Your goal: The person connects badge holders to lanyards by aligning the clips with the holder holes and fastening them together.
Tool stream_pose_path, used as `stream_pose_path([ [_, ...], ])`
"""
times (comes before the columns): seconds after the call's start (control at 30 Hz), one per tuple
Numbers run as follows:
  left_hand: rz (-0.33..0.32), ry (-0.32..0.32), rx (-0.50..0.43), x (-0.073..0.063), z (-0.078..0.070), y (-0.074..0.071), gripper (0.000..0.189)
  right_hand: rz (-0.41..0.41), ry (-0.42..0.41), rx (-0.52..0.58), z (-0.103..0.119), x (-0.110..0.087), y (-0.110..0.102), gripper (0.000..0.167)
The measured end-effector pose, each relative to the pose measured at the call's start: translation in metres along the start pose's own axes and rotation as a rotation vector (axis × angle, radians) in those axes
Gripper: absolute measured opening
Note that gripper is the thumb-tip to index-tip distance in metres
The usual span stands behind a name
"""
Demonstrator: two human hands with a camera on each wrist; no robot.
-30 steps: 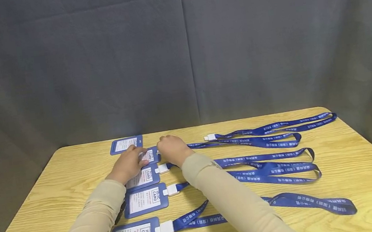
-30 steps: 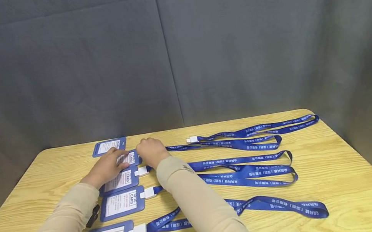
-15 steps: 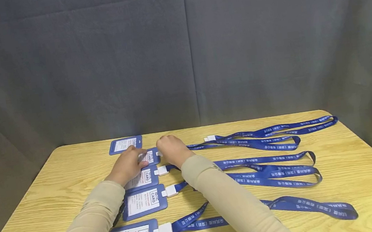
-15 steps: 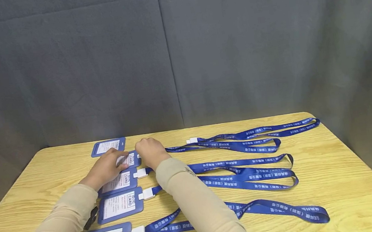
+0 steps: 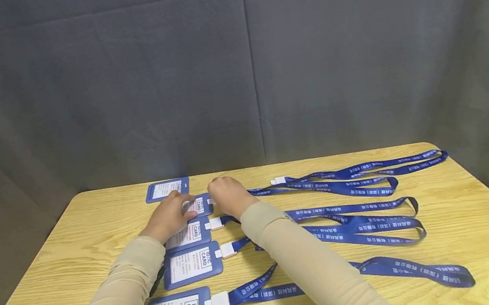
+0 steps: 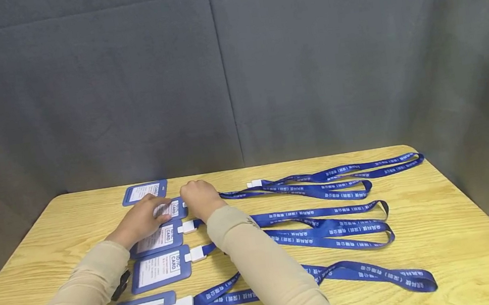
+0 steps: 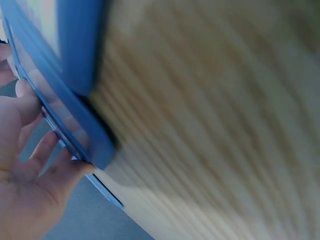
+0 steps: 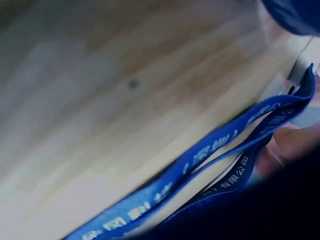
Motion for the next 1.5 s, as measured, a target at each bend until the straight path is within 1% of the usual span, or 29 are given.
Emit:
stream_pose_path([
  [0.13, -0.008, -0.047, -0.052, 0.003, 0.011, 0.005, 0.049, 0.041, 0.012, 0.059, -0.006, 0.003, 0.003, 0.016],
  [0.23, -0.003, -0.059, -0.068, 0.007, 0.015, 0.009, 0.050, 0.087, 0.018, 0.125, -0.013, 0.003, 0.008, 0.019],
  [0.37, 0.007, -0.060, -0.075, 0.011, 0.016, 0.016, 0.050, 0.104, 0.016, 0.189, -0.027, 0.003, 0.011, 0.025],
  [0.43, 0.020, -0.061, -0.077, 0.013, 0.016, 0.020, 0.050, 0.097, 0.015, 0.208, -0.037, 0.003, 0.011, 0.026],
  [0.5, 0.028, -0.056, -0.072, 0.015, 0.016, 0.024, 0.050, 0.095, 0.035, 0.225, -0.051, 0.003, 0.010, 0.027],
  [0.73, 0.041, -0.045, -0.034, 0.016, 0.016, 0.025, 0.051, 0.101, 0.100, 0.217, -0.099, -0.004, 0.000, 0.027],
  [0.83, 0.029, -0.025, -0.014, 0.016, 0.015, 0.023, 0.052, 0.101, 0.128, 0.207, -0.119, -0.008, -0.002, 0.027],
  [0.93, -0.009, 0.002, 0.015, 0.016, 0.016, 0.017, 0.051, 0.097, 0.162, 0.199, -0.138, -0.014, -0.002, 0.027],
  [1.07, -0.065, 0.044, 0.039, 0.014, 0.017, 0.007, 0.045, 0.095, 0.219, 0.195, -0.159, -0.024, 0.000, 0.025],
  [1.2, -0.100, 0.073, 0.043, 0.014, 0.016, -0.001, 0.039, 0.098, 0.264, 0.209, -0.177, -0.032, 0.004, 0.024],
  [1.33, -0.112, 0.080, 0.026, 0.014, 0.015, -0.004, 0.036, 0.085, 0.270, 0.223, -0.186, -0.037, 0.008, 0.024],
  [1.5, -0.136, 0.090, 0.010, 0.010, 0.015, -0.007, 0.032, 0.075, 0.249, 0.212, -0.184, -0.040, 0.011, 0.023],
])
Point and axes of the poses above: each hand's wrist, its own x-axis towards the middle knuckle, its own y-axis out of the palm, z = x × y, the point moved 10 cm from there along x, towards the middle knuckle, and after that the axes turned 10 degrees about y, right-handed, at the moved point
